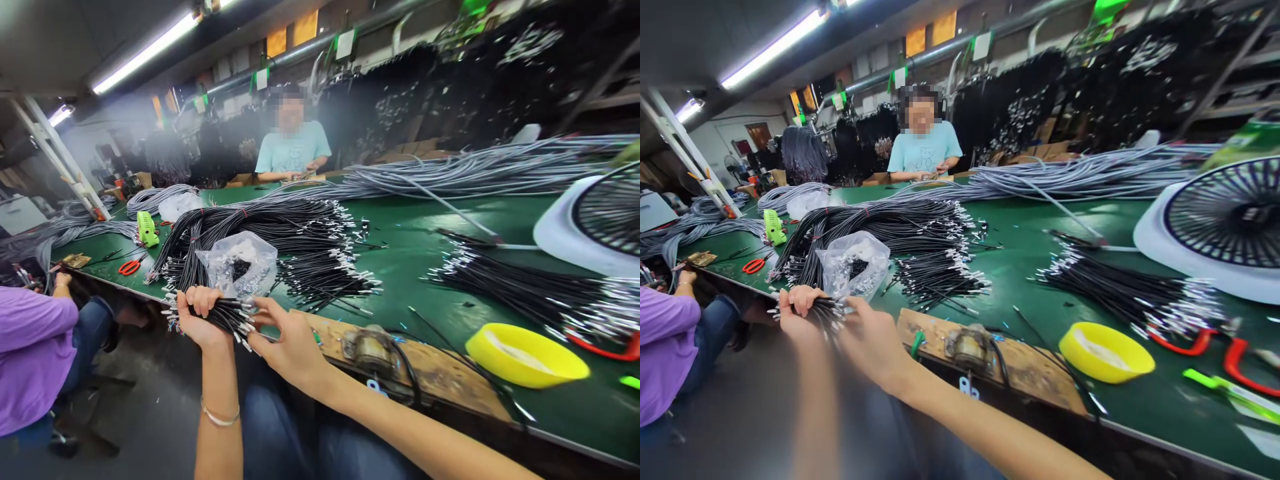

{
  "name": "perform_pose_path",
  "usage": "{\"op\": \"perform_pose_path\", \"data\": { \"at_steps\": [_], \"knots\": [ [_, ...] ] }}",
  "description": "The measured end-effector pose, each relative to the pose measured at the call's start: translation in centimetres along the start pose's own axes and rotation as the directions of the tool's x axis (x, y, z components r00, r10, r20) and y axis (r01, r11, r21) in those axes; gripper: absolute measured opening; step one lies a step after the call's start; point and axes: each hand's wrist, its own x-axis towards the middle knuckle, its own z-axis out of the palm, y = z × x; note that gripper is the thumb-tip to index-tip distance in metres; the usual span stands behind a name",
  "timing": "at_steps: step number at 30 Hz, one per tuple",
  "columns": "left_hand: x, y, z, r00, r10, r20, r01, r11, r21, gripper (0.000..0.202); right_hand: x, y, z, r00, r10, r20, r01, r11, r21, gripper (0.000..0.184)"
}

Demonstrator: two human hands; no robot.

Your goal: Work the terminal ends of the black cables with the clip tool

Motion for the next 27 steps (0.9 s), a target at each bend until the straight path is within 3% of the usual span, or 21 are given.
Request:
{"op": "perform_pose_path", "data": {
  "at_steps": [6, 10, 13, 16, 19, 21, 23, 25, 27],
  "knots": [
    [-1.6, 0.2, -1.5, 0.996, -0.042, -0.073, 0.046, 0.998, 0.052, 0.035, -1.8, 1.7, 0.5, 0.988, -0.147, -0.046, 0.140, 0.982, -0.129, 0.022],
    [-1.5, 3.2, -3.4, 0.992, -0.017, -0.121, 0.031, 0.993, 0.111, 0.034, -2.9, 2.4, -0.2, 0.952, -0.299, -0.068, 0.278, 0.935, -0.221, 0.014],
    [-1.8, 5.4, -4.4, 0.987, -0.023, -0.162, 0.052, 0.983, 0.178, 0.036, -1.3, 3.0, -1.3, 0.920, -0.374, -0.115, 0.324, 0.893, -0.314, 0.011],
    [-3.7, 4.9, -4.8, 0.949, -0.200, -0.242, 0.264, 0.926, 0.271, 0.026, 2.5, 3.4, -1.8, 0.932, -0.359, -0.042, 0.308, 0.851, -0.426, 0.011],
    [-7.2, 2.1, -4.9, 0.836, -0.419, -0.354, 0.534, 0.770, 0.349, 0.015, 4.6, 3.3, -1.5, 0.962, -0.253, 0.099, 0.265, 0.795, -0.546, 0.026],
    [-9.7, 0.4, -5.2, 0.765, -0.484, -0.424, 0.636, 0.671, 0.381, 0.017, 3.1, 3.1, -1.0, 0.956, -0.225, 0.187, 0.290, 0.819, -0.495, 0.022],
    [-11.7, -0.6, -5.6, 0.723, -0.485, -0.492, 0.685, 0.597, 0.417, 0.023, -0.6, 3.1, -0.5, 0.964, -0.194, 0.181, 0.251, 0.887, -0.388, 0.025],
    [-13.1, -1.1, -6.0, 0.713, -0.424, -0.559, 0.693, 0.547, 0.470, 0.029, -5.4, 3.8, 0.2, 0.987, -0.124, 0.106, 0.148, 0.953, -0.264, 0.033],
    [-13.9, -1.4, -6.1, 0.720, -0.342, -0.603, 0.681, 0.516, 0.521, 0.033, -10.0, 5.1, 1.1, 0.997, 0.063, 0.037, -0.058, 0.988, -0.141, 0.047]
  ]
}}
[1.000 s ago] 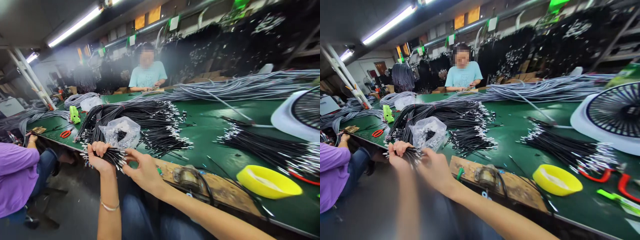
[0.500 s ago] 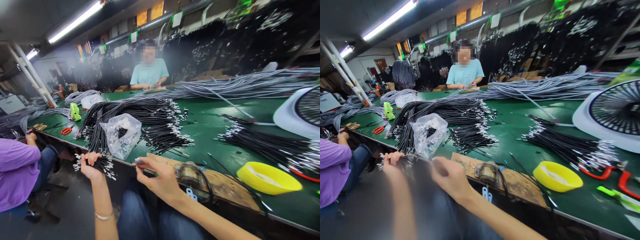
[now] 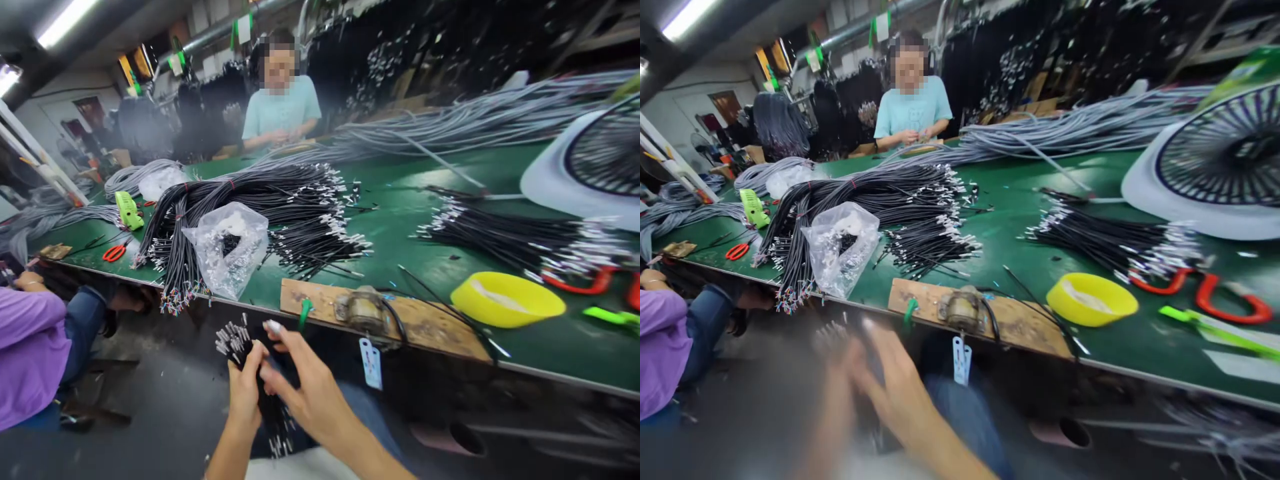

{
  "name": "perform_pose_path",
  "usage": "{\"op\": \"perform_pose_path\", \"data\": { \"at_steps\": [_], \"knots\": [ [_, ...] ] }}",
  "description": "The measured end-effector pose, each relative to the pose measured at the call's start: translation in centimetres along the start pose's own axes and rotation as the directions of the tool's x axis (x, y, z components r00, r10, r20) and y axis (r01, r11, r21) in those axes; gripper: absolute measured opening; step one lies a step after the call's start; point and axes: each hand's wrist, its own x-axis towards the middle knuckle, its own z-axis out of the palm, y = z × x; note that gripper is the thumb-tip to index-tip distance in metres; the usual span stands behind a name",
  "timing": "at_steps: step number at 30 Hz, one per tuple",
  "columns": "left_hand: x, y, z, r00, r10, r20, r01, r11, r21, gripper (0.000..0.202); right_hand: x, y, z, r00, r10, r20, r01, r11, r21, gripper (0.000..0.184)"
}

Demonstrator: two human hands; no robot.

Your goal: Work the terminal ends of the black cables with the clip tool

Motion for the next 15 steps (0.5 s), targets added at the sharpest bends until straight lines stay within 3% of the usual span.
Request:
{"op": "perform_pose_path", "data": {
  "at_steps": [3, 5, 7, 9, 12, 15],
  "knots": [
    [-0.5, -0.6, 0.6, 0.996, 0.028, -0.080, -0.024, 0.998, 0.052, 0.034, -5.0, 2.5, 1.9, 0.945, 0.249, 0.213, -0.287, 0.943, 0.168, 0.081],
    [-1.0, -1.0, 1.1, 0.994, 0.019, -0.106, -0.009, 0.996, 0.089, 0.033, -7.1, 3.9, 2.9, 0.884, 0.316, 0.345, -0.417, 0.866, 0.275, 0.078],
    [-1.5, -1.3, 1.6, 0.995, -0.011, -0.097, 0.026, 0.988, 0.151, 0.033, -8.7, 5.0, 3.4, 0.835, 0.402, 0.376, -0.532, 0.763, 0.368, 0.068],
    [-2.1, -1.8, 1.9, 0.997, -0.060, -0.042, 0.067, 0.976, 0.208, 0.035, -10.0, 5.7, 3.5, 0.772, 0.482, 0.414, -0.635, 0.611, 0.472, 0.061],
    [-2.6, -2.9, 2.2, 0.990, -0.126, 0.063, 0.109, 0.969, 0.223, 0.035, -11.4, 6.5, 3.1, 0.666, 0.514, 0.540, -0.730, 0.301, 0.614, 0.053],
    [-2.8, -4.8, 2.7, 0.995, -0.066, 0.073, 0.049, 0.976, 0.210, 0.032, -11.9, 6.9, 2.6, 0.618, 0.614, 0.491, -0.652, 0.051, 0.756, 0.041]
  ]
}}
